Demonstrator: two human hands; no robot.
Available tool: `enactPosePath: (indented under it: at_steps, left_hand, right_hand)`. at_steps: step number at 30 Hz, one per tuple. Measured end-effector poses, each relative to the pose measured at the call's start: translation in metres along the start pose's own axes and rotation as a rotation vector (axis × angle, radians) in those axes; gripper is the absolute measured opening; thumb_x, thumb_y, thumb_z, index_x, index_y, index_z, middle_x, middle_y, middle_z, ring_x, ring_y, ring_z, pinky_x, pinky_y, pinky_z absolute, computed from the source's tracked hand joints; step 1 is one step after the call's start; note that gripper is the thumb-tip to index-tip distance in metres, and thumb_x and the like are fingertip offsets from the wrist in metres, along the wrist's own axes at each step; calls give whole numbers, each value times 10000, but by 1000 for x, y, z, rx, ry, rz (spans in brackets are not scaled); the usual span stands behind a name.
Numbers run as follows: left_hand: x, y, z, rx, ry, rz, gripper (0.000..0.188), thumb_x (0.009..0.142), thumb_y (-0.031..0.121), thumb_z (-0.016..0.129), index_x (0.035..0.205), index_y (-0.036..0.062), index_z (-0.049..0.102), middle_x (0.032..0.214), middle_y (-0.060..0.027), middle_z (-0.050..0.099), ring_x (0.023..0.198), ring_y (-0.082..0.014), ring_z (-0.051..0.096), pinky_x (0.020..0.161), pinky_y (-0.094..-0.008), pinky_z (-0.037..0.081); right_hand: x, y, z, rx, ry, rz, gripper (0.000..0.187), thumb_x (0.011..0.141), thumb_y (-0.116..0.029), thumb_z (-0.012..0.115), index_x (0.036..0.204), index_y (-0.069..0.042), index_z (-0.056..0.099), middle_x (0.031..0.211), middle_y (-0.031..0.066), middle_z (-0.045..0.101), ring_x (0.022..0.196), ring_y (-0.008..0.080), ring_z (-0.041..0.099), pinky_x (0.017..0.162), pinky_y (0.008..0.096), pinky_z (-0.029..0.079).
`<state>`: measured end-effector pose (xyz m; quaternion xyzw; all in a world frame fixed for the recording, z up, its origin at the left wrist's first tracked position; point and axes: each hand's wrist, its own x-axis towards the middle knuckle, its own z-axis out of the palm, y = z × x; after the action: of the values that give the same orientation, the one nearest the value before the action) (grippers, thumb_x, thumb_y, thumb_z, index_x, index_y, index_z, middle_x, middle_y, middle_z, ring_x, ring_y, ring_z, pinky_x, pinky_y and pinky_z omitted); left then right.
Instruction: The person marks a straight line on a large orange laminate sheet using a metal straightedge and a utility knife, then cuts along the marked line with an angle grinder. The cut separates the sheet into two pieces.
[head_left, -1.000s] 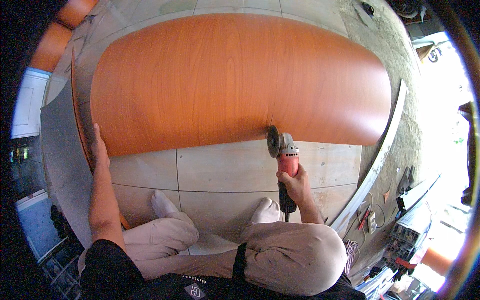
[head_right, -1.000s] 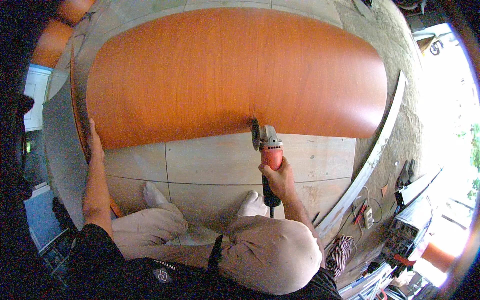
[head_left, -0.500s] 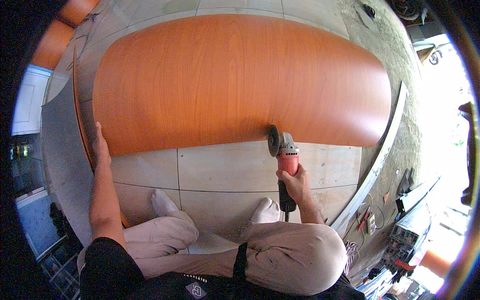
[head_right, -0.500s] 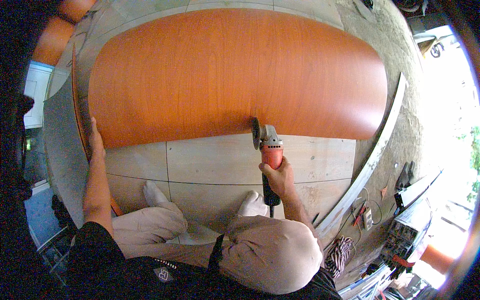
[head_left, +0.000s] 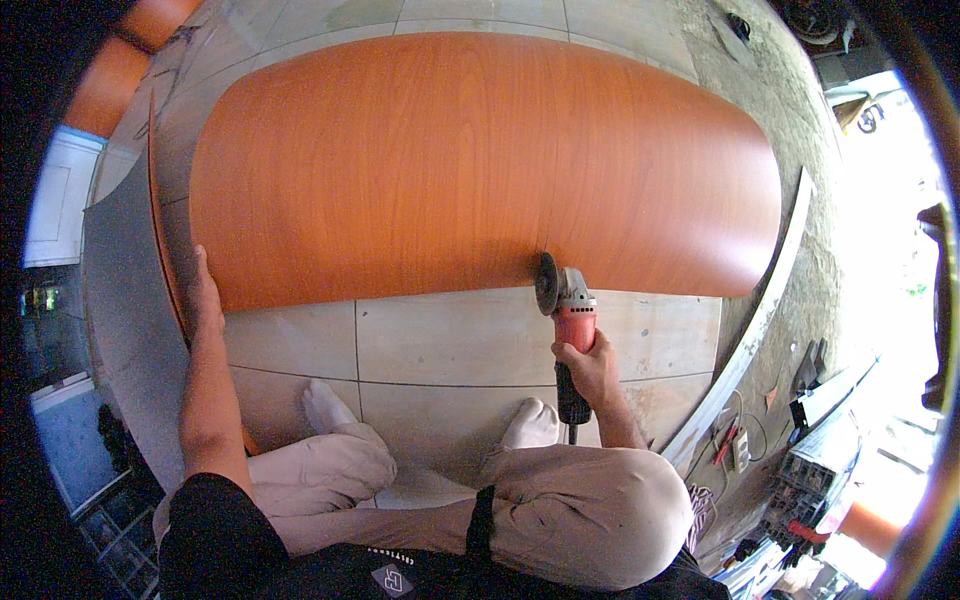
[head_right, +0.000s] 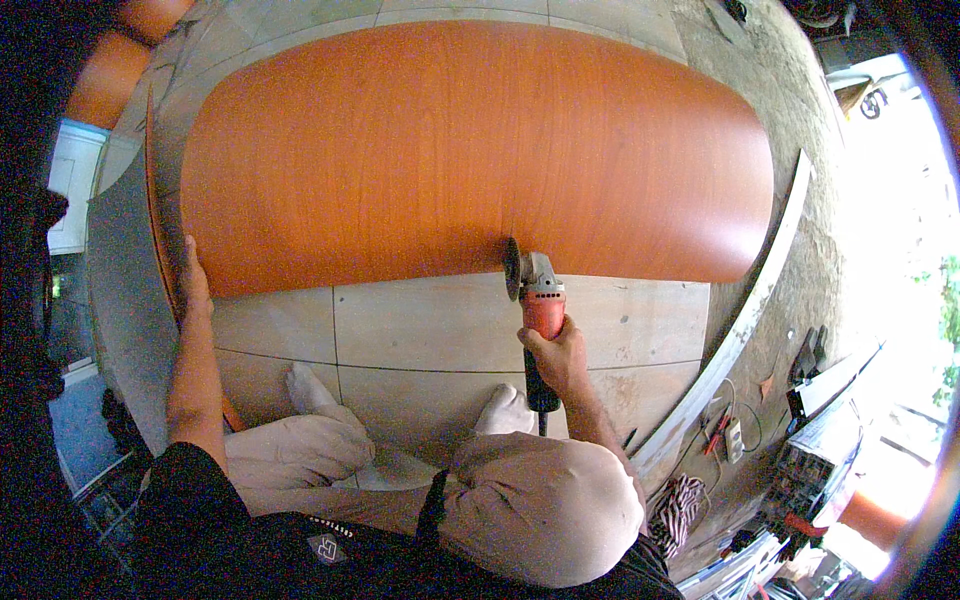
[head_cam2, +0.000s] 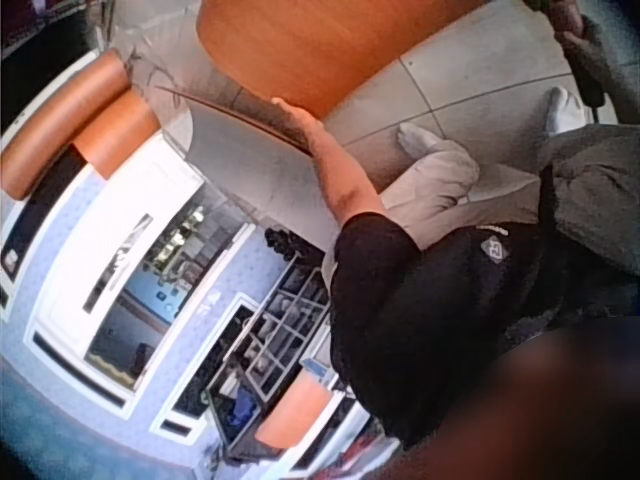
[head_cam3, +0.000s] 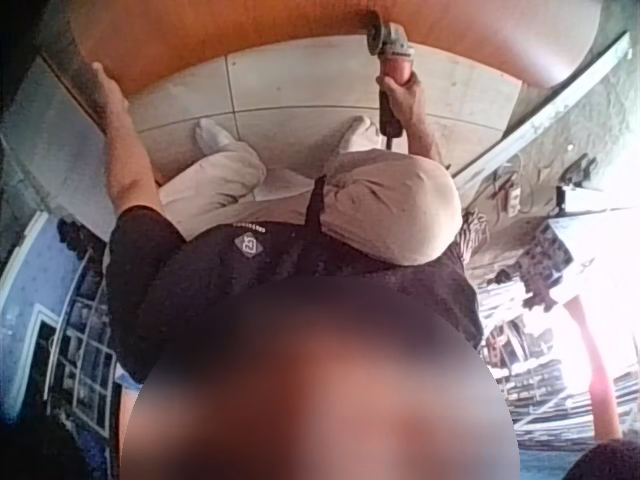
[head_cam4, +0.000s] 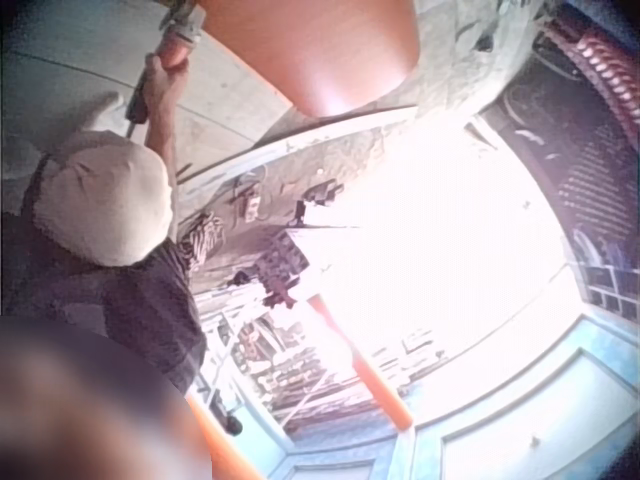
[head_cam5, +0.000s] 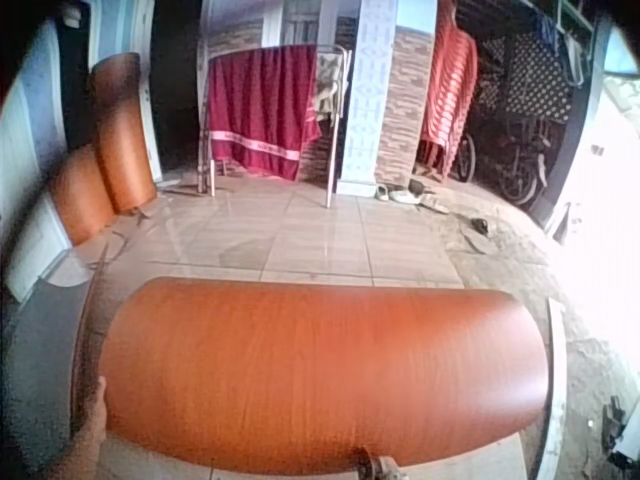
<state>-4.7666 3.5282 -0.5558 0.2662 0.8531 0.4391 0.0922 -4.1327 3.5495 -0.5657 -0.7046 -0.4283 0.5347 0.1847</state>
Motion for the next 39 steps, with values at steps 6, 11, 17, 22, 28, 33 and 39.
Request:
enactPosePath:
  at_steps: [6, 11, 17, 22, 28, 33, 39]
  left_hand:
    - [-4, 2, 1, 11, -8, -23, 744, 1015, 544, 542, 1532, 24, 419, 1587, -134, 427, 1441, -291, 412, 1198, -417, 290]
    - [-3, 3, 1, 18, -36, 27, 730, 1030, 539, 516, 1531, 17, 418, 1583, -138, 431, 1440, -295, 416, 1193, -415, 294]
    - [-1, 2, 1, 63, -23, 13, 709, 1041, 515, 502, 1528, 6, 417, 1582, -138, 433, 1441, -297, 415, 1195, -408, 291]
    - [-6, 4, 4, 130, 9, 36, 667, 1043, 485, 509, 1503, 5, 451, 1551, -138, 467, 1423, -306, 437, 1186, -407, 311]
    - [-11, 5, 9, 50, -26, 73, 613, 1056, 454, 494, 1472, 4, 490, 1518, -141, 504, 1404, -315, 456, 1180, -403, 319]
    - [-16, 8, 9, 114, -24, 88, 710, 1033, 541, 468, 1496, 2, 456, 1544, -142, 474, 1416, -317, 442, 1184, -413, 312]
    - [-14, -1, 10, 141, -17, 104, 637, 1053, 485, 485, 1469, 3, 496, 1518, -141, 510, 1382, -326, 481, 1167, -410, 349]
  right_hand:
    - [1, -1, -1, -19, -1, -8, 375, 794, -190, 766, 1054, 31, 612, 805, 83, 677, 673, 154, 648, 613, 321, 533]
    - [2, 0, 1, -53, 12, 0, 361, 798, -182, 763, 1050, 28, 612, 809, 82, 676, 678, 153, 648, 613, 320, 532]
    - [-1, -11, -2, 42, 7, -46, 358, 798, -181, 764, 1049, 26, 615, 822, 76, 675, 689, 154, 645, 624, 319, 529]
    - [0, -26, -5, 5, 35, -69, 436, 778, -230, 785, 1084, 29, 613, 830, 86, 677, 702, 167, 637, 638, 339, 529]
    - [3, -36, -5, -5, 62, -81, 491, 767, -258, 793, 1111, 42, 611, 850, 109, 686, 719, 181, 643, 651, 353, 534]
    - [4, -44, -9, -23, 60, -93, 504, 767, -263, 798, 1120, 44, 612, 850, 108, 688, 721, 185, 647, 657, 356, 537]
    - [2, -55, -12, -67, 70, -118, 482, 770, -274, 800, 1093, 39, 626, 850, 116, 695, 715, 198, 656, 657, 368, 542]
